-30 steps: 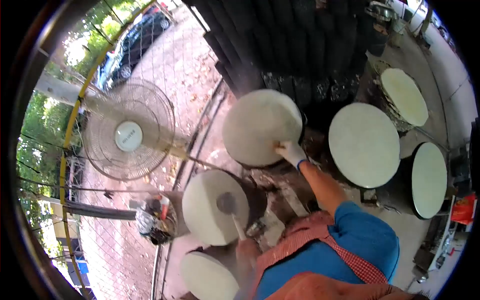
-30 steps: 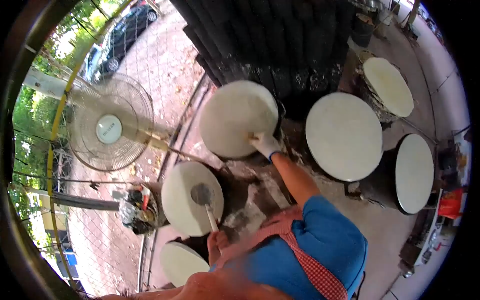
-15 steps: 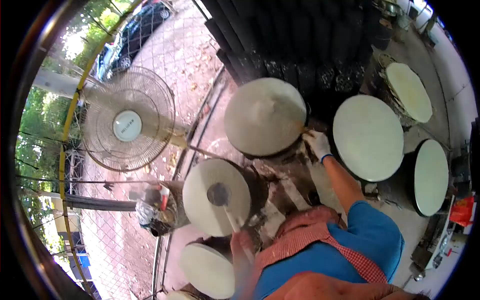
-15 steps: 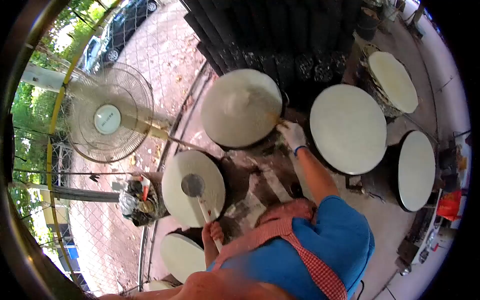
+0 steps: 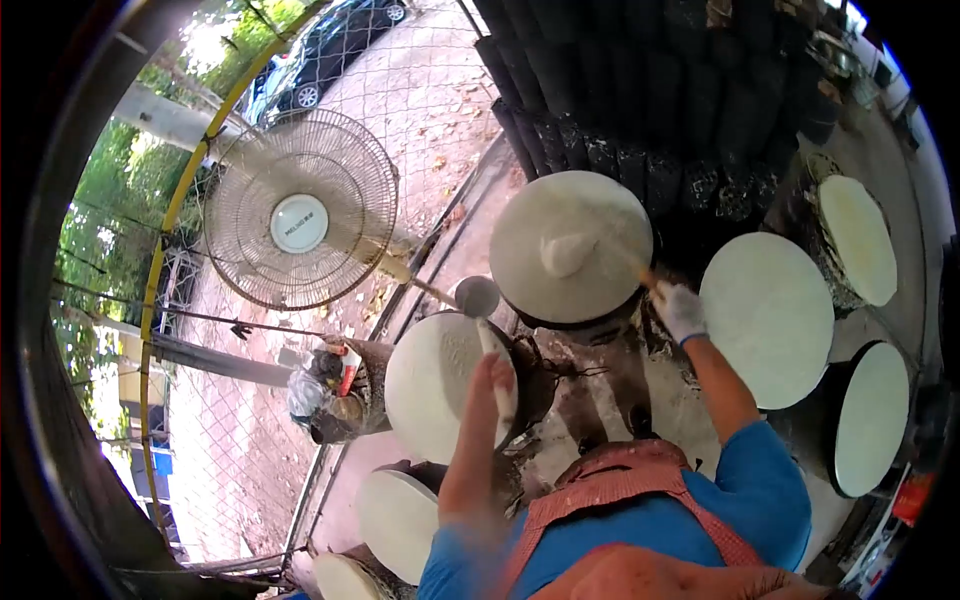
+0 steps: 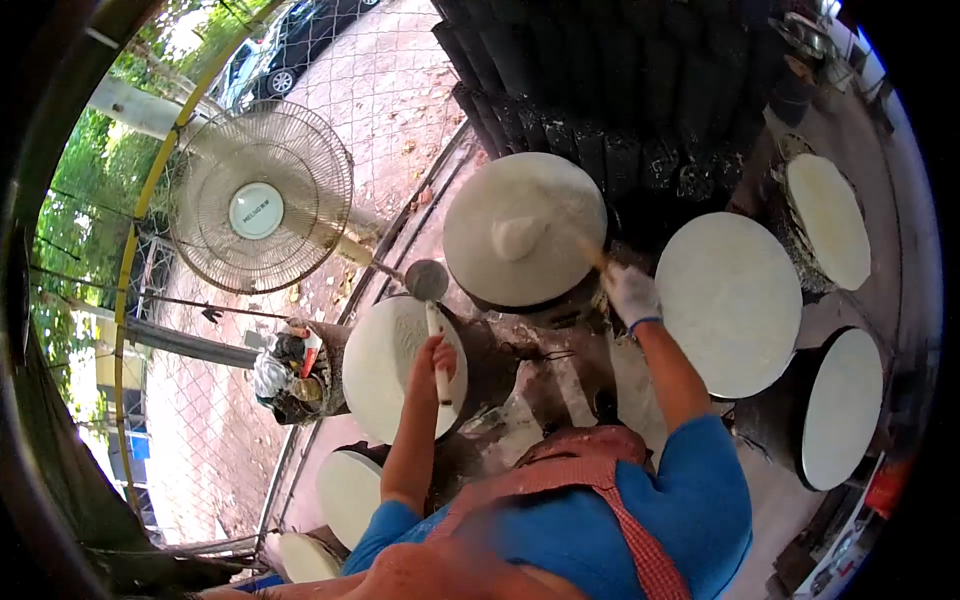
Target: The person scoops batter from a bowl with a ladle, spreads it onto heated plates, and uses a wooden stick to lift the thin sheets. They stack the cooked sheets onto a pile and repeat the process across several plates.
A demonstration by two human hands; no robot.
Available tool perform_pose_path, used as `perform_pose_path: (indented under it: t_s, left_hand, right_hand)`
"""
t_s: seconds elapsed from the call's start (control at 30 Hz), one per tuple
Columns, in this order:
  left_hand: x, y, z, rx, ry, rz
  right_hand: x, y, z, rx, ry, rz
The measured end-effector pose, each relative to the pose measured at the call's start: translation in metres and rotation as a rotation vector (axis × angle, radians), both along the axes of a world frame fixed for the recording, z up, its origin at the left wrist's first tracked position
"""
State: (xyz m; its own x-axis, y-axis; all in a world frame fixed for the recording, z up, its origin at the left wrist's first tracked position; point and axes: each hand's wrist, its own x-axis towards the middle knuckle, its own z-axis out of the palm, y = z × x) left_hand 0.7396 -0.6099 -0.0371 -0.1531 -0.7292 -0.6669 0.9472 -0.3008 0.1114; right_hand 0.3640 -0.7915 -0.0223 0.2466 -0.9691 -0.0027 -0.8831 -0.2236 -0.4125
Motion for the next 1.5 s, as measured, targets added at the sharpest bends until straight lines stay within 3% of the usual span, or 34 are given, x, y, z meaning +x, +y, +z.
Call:
perform_pose_path:
  t_s: [0.03, 0.07, 0.13, 0.17, 0.2, 0.23, 0.27, 0.33, 0.43, 0.5, 0.57, 0.63, 0.67, 0.7, 0.8, 0.87, 1.0, 1.13, 1.27, 1.3, 1.4, 1.5]
  left_hand:
    - [-0.006, -0.021, 0.002, -0.054, 0.094, 0.008]
    - [-0.013, -0.035, 0.002, -0.099, 0.188, 0.02]
    - [-0.072, -0.048, 0.077, -0.052, -0.364, 0.103]
    - [-0.065, -0.058, 0.048, -0.027, -0.321, 0.067]
    - [-0.06, -0.068, 0.019, -0.004, -0.274, 0.027]
    - [-0.077, -0.074, 0.039, 0.042, -0.291, 0.036]
    - [-0.092, -0.083, 0.042, 0.01, -0.47, 0.004]
    - [-0.108, -0.101, 0.014, 0.131, -0.464, -0.011]
    - [-0.113, -0.094, 0.029, -0.014, -0.199, 0.007]
    - [-0.085, -0.047, 0.029, -0.164, 0.191, 0.124]
    - [-0.09, 0.015, 0.042, -0.116, -0.183, -0.002]
    - [-0.078, 0.039, 0.039, -0.08, -0.143, -0.131]
    - [-0.072, 0.049, 0.023, -0.07, 0.098, -0.163]
    - [-0.071, 0.05, 0.004, -0.443, 0.495, -0.311]
    - [-0.087, 0.052, 0.06, -0.109, 0.722, -0.017]
    - [-0.089, 0.061, 0.072, -0.181, 0.69, -0.015]
    - [-0.088, 0.089, 0.085, -0.224, 0.668, -0.063]
    - [-0.082, 0.119, 0.076, -0.196, 0.638, -0.104]
    - [-0.081, 0.141, 0.062, 0.008, 0.661, -0.111]
    - [-0.082, 0.146, 0.061, 0.021, 0.66, -0.132]
    - [-0.09, 0.16, 0.059, 0.091, 0.646, -0.205]
    - [-0.1, 0.178, 0.05, 0.142, 0.641, -0.298]
  right_hand:
    - [-0.003, 0.005, -0.034, -0.145, -0.005, 0.102]
    - [-0.01, 0.007, -0.035, -0.11, -0.047, 0.056]
    - [-0.021, 0.015, -0.029, -0.035, -0.126, -0.036]
    - [-0.025, 0.016, -0.045, -0.102, -0.232, -0.156]
    - [-0.024, 0.025, -0.042, -0.047, -0.128, -0.135]
    - [-0.017, 0.038, -0.031, 0.004, -0.022, -0.119]
    - [-0.011, 0.051, -0.022, 0.052, 0.087, -0.11]
    - [0.013, 0.08, -0.035, -0.092, 0.026, 0.032]
    - [0.037, 0.095, -0.027, -0.215, -0.179, 0.068]
    - [0.031, 0.104, -0.012, -0.294, -0.224, 0.082]
    - [0.017, 0.111, -0.004, -0.439, -0.201, 0.136]
    - [0.014, 0.121, 0.007, -0.478, -0.165, 0.194]
    - [0.012, 0.13, 0.003, -0.483, -0.141, 0.191]
    - [0.012, 0.127, 0.0, -0.516, -0.12, 0.191]
    - [0.018, 0.125, 0.001, -0.634, -0.055, 0.078]
    - [0.021, 0.113, 0.001, -0.664, -0.086, 0.035]
    - [0.012, 0.11, -0.009, -0.244, 0.197, 0.106]
    - [0.013, 0.12, -0.014, -0.091, 0.207, -0.18]
    - [0.021, 0.145, -0.033, -0.297, 0.242, 0.155]
    - [0.02, 0.147, -0.041, -0.372, 0.191, 0.123]
    - [0.01, 0.145, -0.023, -0.134, 0.159, -0.29]
    - [-0.026, 0.149, -0.015, -0.027, -0.132, -0.523]
